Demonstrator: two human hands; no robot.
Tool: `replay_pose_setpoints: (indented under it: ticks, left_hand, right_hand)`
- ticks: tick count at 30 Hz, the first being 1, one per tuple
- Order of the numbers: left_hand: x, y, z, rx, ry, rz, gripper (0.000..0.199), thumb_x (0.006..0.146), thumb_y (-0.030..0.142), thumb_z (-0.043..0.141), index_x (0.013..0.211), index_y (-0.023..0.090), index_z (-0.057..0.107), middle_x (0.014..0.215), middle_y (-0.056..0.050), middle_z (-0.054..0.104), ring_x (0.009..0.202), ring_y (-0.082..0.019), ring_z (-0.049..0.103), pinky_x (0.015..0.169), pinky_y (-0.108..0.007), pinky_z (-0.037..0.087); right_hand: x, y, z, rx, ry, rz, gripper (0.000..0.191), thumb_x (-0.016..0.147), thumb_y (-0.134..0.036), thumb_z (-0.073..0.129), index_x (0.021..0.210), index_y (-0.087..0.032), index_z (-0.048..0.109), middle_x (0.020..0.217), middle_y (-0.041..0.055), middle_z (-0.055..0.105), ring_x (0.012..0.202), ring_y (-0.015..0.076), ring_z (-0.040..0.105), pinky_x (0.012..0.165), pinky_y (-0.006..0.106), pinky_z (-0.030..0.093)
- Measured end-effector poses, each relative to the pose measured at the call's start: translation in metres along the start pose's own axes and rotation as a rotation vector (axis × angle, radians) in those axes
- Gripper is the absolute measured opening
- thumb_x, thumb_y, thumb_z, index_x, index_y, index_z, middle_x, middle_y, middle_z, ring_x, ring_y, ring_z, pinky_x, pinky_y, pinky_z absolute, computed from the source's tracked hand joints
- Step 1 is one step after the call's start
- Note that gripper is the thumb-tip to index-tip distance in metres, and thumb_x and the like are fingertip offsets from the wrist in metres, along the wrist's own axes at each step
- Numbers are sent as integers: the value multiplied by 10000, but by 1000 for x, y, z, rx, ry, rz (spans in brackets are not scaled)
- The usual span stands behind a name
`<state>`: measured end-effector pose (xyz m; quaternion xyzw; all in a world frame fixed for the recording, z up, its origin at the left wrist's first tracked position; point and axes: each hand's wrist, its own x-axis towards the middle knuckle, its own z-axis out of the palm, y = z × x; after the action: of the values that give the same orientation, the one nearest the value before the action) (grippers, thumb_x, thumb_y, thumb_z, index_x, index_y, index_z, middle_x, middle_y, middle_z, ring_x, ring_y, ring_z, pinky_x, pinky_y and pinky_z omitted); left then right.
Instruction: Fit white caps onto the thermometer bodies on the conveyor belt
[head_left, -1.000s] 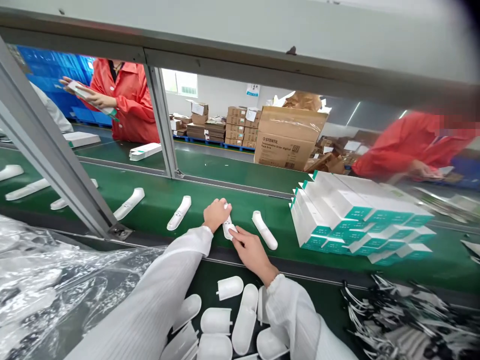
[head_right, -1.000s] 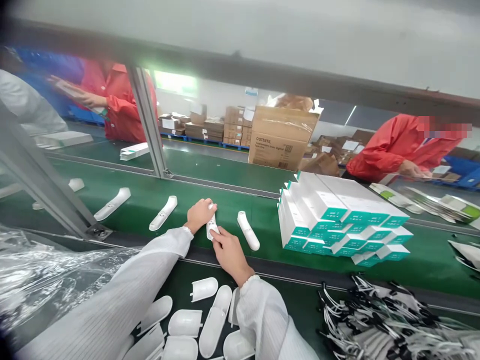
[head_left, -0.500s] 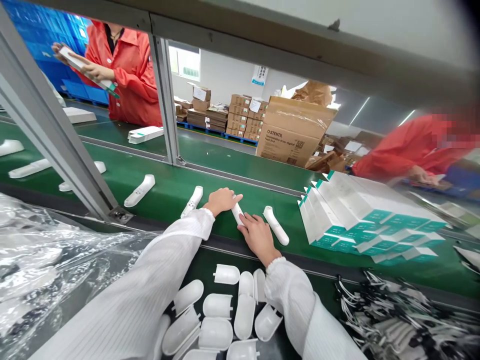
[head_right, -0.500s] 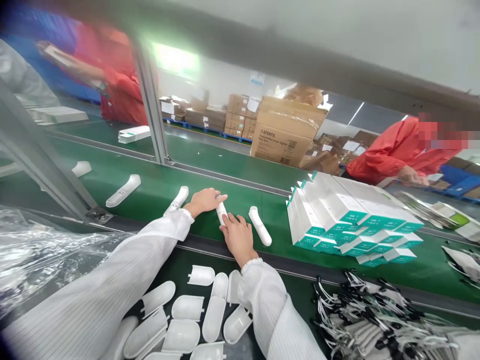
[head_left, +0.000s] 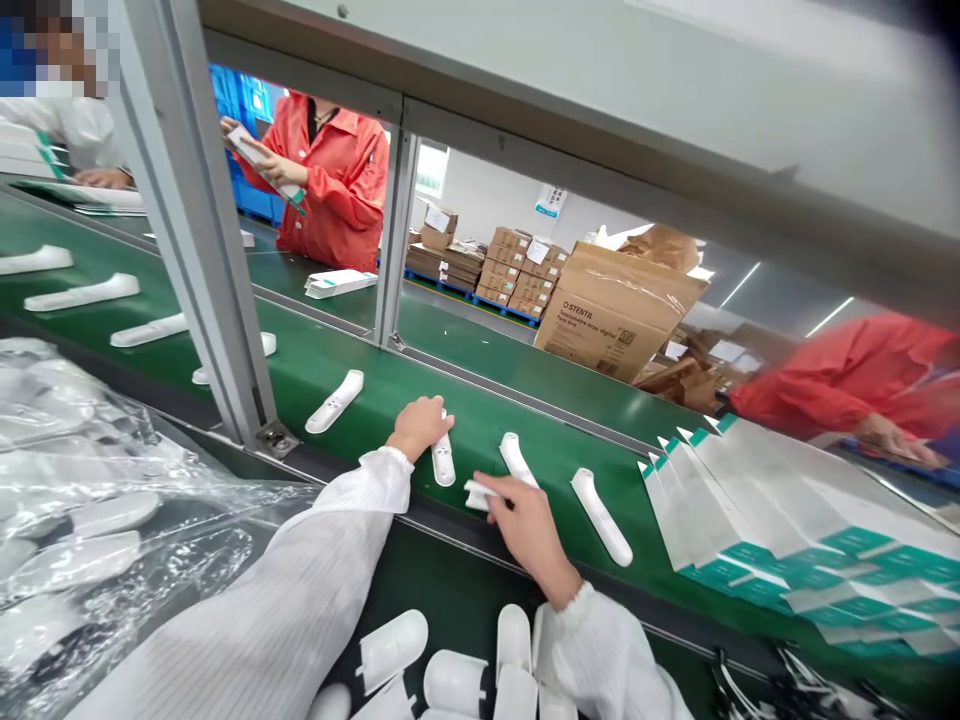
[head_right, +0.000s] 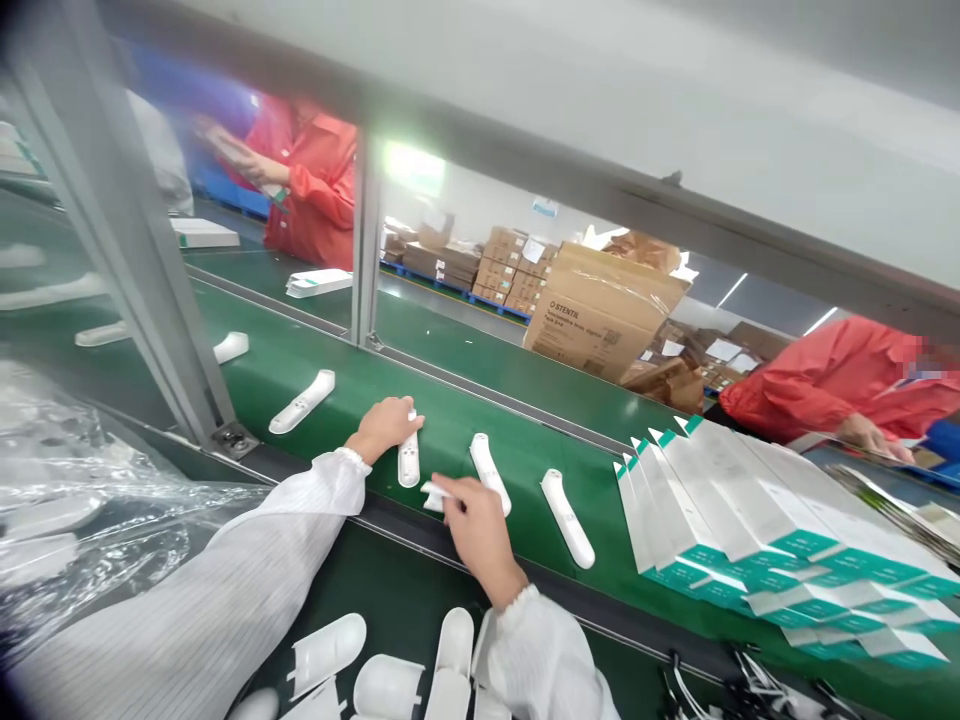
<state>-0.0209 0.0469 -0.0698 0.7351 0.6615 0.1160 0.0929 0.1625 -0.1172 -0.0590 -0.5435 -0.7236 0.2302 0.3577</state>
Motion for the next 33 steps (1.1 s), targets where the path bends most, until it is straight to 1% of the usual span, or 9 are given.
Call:
replay_pose_setpoints:
  ticks: [2,4,8,14,18,24,28,30,33]
  left_hand:
    - [-3,2,-1,-4,6,-12,380,871,485,464,1051,186,616,1022,-154,669,950,-328,660,775,-403,525]
    - [-6,4,-1,-7,11,-20,387,871,487,454,1058,188,614,1003,-152,679,948,-339,664,765,-417,527]
    - [-10,10,3,-19,17,-29,392,873,479,443,1062,182,615,976,-152,691,945,-344,670,756,-422,527]
    - [-11,27,6,30,-1,91,450,897,498,404,1071,162,647,1014,-166,691,984,-339,661,807,-420,516]
    - [-9,26,-12,5,-44,125,622,903,664,296,1063,202,681,1069,-149,681,1015,-344,638,854,-444,498]
    - [2,-23,-51,-14,288,-157,609,921,579,342,1340,181,532,1326,-191,541,1228,-377,482,937,-485,462]
    - [2,-48,-49,3,77,-285,558,864,530,482,1332,234,546,1341,-185,520,1165,-389,528,881,-490,492]
    - [3,-52,-43,-16,11,-281,454,859,436,493,1255,246,606,1269,-162,577,1081,-360,590,848,-452,509]
    - [6,-53,-38,-32,29,-248,362,829,376,517,1090,190,685,1121,-162,651,996,-338,633,811,-397,521]
  right_hand:
    - [24,4,8,-59,82,-34,406,869,-100,486,1184,-223,712,991,47,722,822,198,671,826,331,536]
    - [36,6,16,-103,39,-92,398,888,-117,521,1234,-227,683,1127,55,700,963,207,666,900,322,523]
    - [29,11,24,-297,-150,-189,357,942,-175,570,1288,-215,647,1249,73,666,1139,247,621,1004,356,483]
    - [28,19,17,-531,-225,-175,412,949,-249,636,1356,-271,580,1316,38,629,1268,262,534,1064,398,450]
    - [28,12,-18,-488,-254,-108,430,965,-311,615,1389,-294,543,1360,42,596,1233,279,562,1020,415,479]
    - [-42,1,-91,-161,-397,-1,312,955,-298,593,1261,-311,648,1217,11,662,950,189,654,805,301,532]
    - [-78,15,-91,-89,-494,58,211,877,-188,606,1048,-256,709,1197,38,595,698,111,588,679,265,503]
    - [-76,24,-84,-44,-467,96,164,840,-121,556,904,-210,677,1062,32,621,627,93,561,613,242,473]
    - [-51,31,-72,83,-399,191,241,829,-99,486,991,-209,626,727,-30,609,549,109,562,529,217,441]
